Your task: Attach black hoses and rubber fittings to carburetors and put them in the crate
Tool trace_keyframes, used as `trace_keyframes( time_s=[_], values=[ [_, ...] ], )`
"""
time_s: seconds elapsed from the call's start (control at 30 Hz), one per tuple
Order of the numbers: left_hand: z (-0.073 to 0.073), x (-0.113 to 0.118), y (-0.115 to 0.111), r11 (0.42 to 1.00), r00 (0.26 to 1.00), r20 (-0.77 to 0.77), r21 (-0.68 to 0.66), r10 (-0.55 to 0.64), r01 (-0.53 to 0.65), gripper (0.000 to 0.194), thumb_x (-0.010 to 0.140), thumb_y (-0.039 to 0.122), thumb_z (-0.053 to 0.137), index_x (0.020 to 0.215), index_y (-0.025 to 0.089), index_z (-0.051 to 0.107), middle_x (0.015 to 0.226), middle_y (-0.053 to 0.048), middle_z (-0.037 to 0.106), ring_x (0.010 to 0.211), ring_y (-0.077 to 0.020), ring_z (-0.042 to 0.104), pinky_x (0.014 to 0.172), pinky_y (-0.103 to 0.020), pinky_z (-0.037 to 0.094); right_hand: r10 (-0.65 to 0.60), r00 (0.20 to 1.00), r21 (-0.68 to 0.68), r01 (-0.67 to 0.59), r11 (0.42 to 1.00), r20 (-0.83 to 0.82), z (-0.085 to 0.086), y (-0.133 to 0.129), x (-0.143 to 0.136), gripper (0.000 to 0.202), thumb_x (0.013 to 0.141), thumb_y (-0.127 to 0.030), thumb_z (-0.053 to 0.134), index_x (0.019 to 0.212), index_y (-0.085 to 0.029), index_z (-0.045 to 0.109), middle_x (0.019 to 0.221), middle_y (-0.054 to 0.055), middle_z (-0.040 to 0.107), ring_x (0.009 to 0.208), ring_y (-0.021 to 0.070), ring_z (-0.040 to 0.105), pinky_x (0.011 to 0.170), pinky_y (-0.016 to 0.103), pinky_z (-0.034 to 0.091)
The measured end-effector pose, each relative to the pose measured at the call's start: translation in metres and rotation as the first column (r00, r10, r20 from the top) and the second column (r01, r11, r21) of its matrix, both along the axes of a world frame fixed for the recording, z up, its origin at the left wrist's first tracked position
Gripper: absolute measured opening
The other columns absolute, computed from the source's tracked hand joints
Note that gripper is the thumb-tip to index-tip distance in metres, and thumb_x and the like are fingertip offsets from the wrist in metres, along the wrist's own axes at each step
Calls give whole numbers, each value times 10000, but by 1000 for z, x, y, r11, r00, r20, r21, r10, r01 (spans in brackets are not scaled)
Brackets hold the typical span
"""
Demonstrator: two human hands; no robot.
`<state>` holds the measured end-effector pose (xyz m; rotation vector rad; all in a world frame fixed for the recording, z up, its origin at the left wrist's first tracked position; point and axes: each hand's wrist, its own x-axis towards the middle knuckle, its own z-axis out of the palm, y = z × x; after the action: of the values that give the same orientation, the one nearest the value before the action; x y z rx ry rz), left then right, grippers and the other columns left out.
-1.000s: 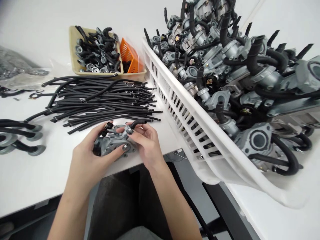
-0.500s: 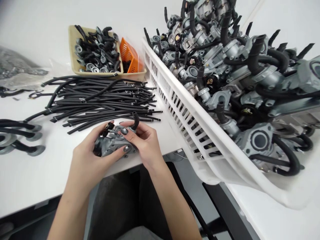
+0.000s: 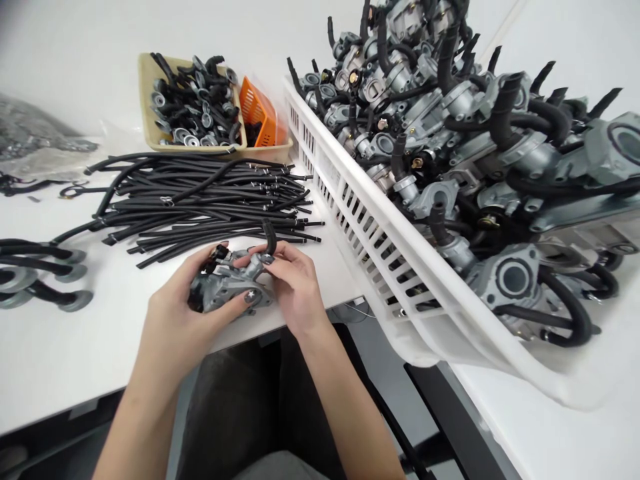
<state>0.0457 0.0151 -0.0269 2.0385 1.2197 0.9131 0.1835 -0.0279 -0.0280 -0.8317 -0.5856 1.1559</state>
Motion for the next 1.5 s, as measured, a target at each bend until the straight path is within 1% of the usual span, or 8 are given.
trace_keyframes(
  time_s=[0.1,0.3,0.5,0.67,0.8,0.93,1.23,1.5],
  values=[
    [0,0,0,1000,1000,8,-4,-5,5,671,680,469,751,1269,208,558,1205,-68,670,1081,-267,639,911,-367,524,-5,1000,-6,5,1000,8,0,0,-1,123,729,-267,608,804,-210,687,795,27,749,793,204,663,826,360,510],
    [1,-1,0,1000,1000,12,-3,-9,9,683,680,470,750,1275,198,555,1213,-74,666,1083,-265,634,920,-371,521,-8,1000,0,8,1000,-3,0,1,-1,54,736,-253,624,752,-207,647,780,23,763,763,181,669,758,304,505],
    [1,0,0,1000,1000,8,-12,-4,4,677,680,476,745,1271,204,557,1197,-67,672,1064,-265,640,919,-371,521,-3,1000,8,3,1000,-17,-2,1,0,60,725,-247,648,743,-217,600,799,28,768,761,185,674,742,307,504],
    [0,-1,1,1000,1000,13,-10,8,-8,661,679,474,743,1257,206,566,1184,-64,674,1054,-262,641,907,-362,524,30,999,38,-30,999,-13,-4,0,0,92,736,-254,681,822,-225,666,796,14,756,735,170,664,734,307,506],
    [0,-1,1,1000,1000,-3,-4,20,-20,678,678,486,738,1267,197,565,1186,-74,673,1063,-269,639,907,-366,523,31,999,0,-31,1000,36,-6,1,1,193,734,-315,728,911,-237,741,798,6,741,759,178,664,756,324,518],
    [2,0,0,1000,1000,-9,-11,23,-23,659,681,488,732,1253,200,575,1171,-71,680,1050,-269,645,899,-363,526,27,998,-10,-27,1000,51,-8,3,0,249,721,-352,761,949,-252,755,776,-4,730,777,176,662,772,326,520],
    [0,0,0,999,999,7,-31,34,-34,665,665,498,743,1244,213,582,1159,-62,685,1035,-268,648,875,-361,529,15,996,35,-18,999,83,-9,4,0,154,756,-351,767,869,-248,752,756,-22,722,760,133,659,746,254,525],
    [2,0,0,998,999,-9,-55,31,-31,663,665,479,746,1250,217,579,1163,-58,684,1031,-264,647,876,-363,526,23,995,55,-28,998,100,-14,4,1,122,795,-336,752,886,-257,735,795,-21,737,792,122,676,734,226,537]
  ],
)
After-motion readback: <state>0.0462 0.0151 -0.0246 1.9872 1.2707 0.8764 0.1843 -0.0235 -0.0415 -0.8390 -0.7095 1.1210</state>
